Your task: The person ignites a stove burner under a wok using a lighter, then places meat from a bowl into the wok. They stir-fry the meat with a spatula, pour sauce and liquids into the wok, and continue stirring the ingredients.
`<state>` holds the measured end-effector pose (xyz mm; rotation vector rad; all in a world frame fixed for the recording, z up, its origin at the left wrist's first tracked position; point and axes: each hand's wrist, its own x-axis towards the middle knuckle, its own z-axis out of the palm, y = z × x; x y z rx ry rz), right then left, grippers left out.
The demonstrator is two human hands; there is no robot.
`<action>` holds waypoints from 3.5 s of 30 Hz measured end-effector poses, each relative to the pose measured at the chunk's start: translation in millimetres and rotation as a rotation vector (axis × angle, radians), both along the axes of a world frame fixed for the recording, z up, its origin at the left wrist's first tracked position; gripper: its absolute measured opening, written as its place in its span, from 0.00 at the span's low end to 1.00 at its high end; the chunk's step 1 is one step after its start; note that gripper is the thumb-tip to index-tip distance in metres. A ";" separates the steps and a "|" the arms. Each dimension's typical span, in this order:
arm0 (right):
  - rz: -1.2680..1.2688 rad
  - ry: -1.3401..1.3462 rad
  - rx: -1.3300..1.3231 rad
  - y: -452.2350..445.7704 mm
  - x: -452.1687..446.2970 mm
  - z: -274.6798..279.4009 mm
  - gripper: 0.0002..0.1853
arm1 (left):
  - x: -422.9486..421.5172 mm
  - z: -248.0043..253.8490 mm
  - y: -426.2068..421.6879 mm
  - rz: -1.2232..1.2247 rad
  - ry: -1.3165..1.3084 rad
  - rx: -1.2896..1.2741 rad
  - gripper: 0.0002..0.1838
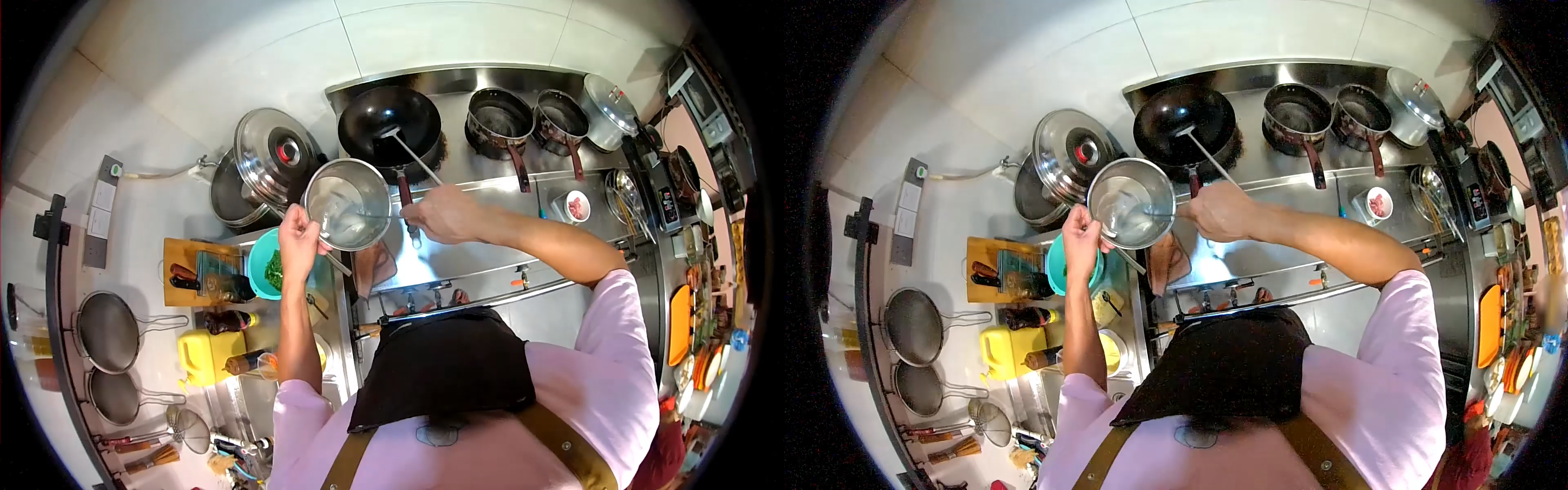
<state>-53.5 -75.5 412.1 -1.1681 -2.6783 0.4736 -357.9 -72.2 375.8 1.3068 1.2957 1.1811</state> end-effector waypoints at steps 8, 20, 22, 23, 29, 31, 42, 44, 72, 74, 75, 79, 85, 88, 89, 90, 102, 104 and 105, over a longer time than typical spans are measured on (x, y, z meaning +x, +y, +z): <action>-0.378 0.501 -1.163 6.9 -16.1 -8.1 0.08 | 16.7 7.1 21.0 -0.076 0.155 -0.080 0.10; -0.563 1.009 -1.359 41.1 -21.8 -20.6 0.10 | 34.1 -63.3 19.6 0.307 -0.357 0.114 0.08; -0.547 1.019 -1.308 48.7 -15.9 -15.9 0.10 | 37.9 -69.9 31.2 0.321 -0.420 0.119 0.08; -0.546 1.029 -1.275 52.7 -11.7 -12.3 0.10 | 39.8 -72.8 39.1 0.326 -0.430 0.099 0.08; -0.650 1.104 -1.206 89.9 13.2 -2.3 0.10 | 55.8 -66.4 77.0 0.401 -0.451 0.016 0.09; -0.689 1.123 -1.133 106.9 24.1 -11.0 0.10 | 58.7 -63.2 84.2 0.434 -0.446 0.007 0.09; -0.507 0.099 0.253 172.8 84.1 -151.6 0.07 | 41.5 -68.2 68.2 0.443 -0.442 0.059 0.07; -0.501 0.040 0.311 168.6 90.1 -163.7 0.08 | 40.0 -68.1 63.1 0.440 -0.446 0.065 0.08; -0.531 0.033 0.193 158.0 108.5 -181.6 0.10 | 65.3 -41.6 52.4 0.426 -0.358 0.077 0.08; -0.518 0.036 0.194 162.9 110.1 -195.1 0.10 | 66.0 -41.7 52.2 0.426 -0.355 0.091 0.08; -0.502 0.004 0.165 162.5 110.5 -195.8 0.10 | 65.5 -42.3 51.3 0.423 -0.354 0.096 0.08; -0.514 -0.026 0.117 168.2 112.0 -190.9 0.13 | 64.7 -44.8 53.0 0.416 -0.348 0.118 0.08; -0.954 0.535 0.079 183.3 116.0 -195.9 0.11 | 66.5 -52.4 64.0 0.381 -0.307 0.136 0.08; -1.005 1.090 -0.425 176.2 126.2 -175.0 0.11 | 66.4 -66.7 79.6 0.352 -0.297 0.140 0.08; -0.955 1.292 -0.687 167.5 129.5 -154.2 0.11 | 68.0 -69.8 83.6 0.349 -0.303 0.159 0.09; -0.904 1.342 -0.729 159.5 130.7 -139.9 0.11 | 68.7 -73.6 88.6 0.342 -0.289 0.159 0.09; -0.262 0.584 0.043 102.8 83.6 -67.2 0.13 | 73.7 -68.4 104.1 0.118 -0.166 0.159 0.09; -0.176 0.362 0.226 100.6 77.3 -63.8 0.11 | 71.8 -64.2 102.2 0.059 -0.144 0.158 0.09; -0.151 0.257 0.264 97.4 76.7 -54.4 0.11 | 71.5 -60.0 100.8 0.028 -0.139 0.160 0.09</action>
